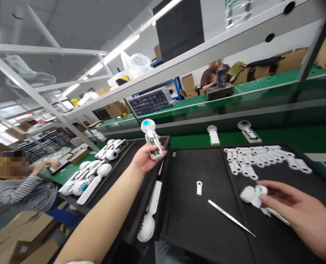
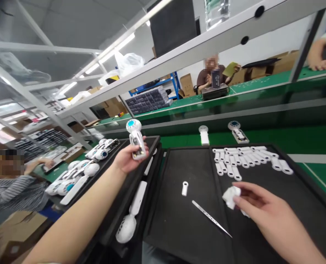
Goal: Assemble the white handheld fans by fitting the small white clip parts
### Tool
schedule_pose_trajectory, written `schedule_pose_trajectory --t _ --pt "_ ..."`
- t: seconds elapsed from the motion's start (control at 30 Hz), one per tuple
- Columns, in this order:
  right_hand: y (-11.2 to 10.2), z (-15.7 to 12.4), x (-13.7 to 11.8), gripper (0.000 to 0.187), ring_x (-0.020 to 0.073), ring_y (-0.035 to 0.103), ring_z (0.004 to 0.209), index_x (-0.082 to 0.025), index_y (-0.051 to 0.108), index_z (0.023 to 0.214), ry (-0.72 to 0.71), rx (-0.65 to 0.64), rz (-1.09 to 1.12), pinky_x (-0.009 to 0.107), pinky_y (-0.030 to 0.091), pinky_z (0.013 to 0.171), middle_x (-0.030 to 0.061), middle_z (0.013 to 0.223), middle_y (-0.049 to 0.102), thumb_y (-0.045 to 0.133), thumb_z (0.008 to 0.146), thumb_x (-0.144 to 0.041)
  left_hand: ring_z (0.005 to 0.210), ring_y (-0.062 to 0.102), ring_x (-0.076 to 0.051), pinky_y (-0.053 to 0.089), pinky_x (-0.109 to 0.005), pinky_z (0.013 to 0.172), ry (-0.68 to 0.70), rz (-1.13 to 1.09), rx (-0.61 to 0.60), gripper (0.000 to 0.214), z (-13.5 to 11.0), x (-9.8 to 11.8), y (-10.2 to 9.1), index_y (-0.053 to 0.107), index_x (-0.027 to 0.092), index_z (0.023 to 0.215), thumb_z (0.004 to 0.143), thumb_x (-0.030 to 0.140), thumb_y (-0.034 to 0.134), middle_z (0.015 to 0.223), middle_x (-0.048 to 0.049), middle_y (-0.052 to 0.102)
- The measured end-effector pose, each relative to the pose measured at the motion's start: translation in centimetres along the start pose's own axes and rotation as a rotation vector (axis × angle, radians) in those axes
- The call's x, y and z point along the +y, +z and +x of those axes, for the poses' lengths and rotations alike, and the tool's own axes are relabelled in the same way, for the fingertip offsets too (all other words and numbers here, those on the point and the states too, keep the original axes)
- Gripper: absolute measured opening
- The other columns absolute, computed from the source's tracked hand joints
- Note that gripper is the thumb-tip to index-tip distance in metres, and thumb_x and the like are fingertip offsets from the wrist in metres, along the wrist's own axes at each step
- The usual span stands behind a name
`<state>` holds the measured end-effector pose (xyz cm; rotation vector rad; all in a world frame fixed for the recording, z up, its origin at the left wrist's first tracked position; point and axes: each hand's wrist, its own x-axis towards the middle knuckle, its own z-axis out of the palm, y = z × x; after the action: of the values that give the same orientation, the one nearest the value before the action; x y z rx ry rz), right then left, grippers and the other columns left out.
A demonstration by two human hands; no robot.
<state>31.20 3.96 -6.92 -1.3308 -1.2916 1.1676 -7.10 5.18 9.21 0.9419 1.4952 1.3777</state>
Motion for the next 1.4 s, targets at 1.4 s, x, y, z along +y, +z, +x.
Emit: schedule_pose_trajectory --t 1.4 --pt "-3.0 -2.4 3.9 0.030 0.0232 0.059 0.061 -0.023 0.047 0.073 -0.423 -0.011 -1.039 0.034 0.041 0.057 0.0064 0.067 0.059 0.036 0.099 -0.033 0.069 0.059 -0.015 0.051 -0.028 0.055 -0.109 -0.279 -0.446 0.051 -7.5 -3.2 12.9 0.052 0.020 0.102 0.055 0.009 0.067 0.094 -0.0027 0.058"
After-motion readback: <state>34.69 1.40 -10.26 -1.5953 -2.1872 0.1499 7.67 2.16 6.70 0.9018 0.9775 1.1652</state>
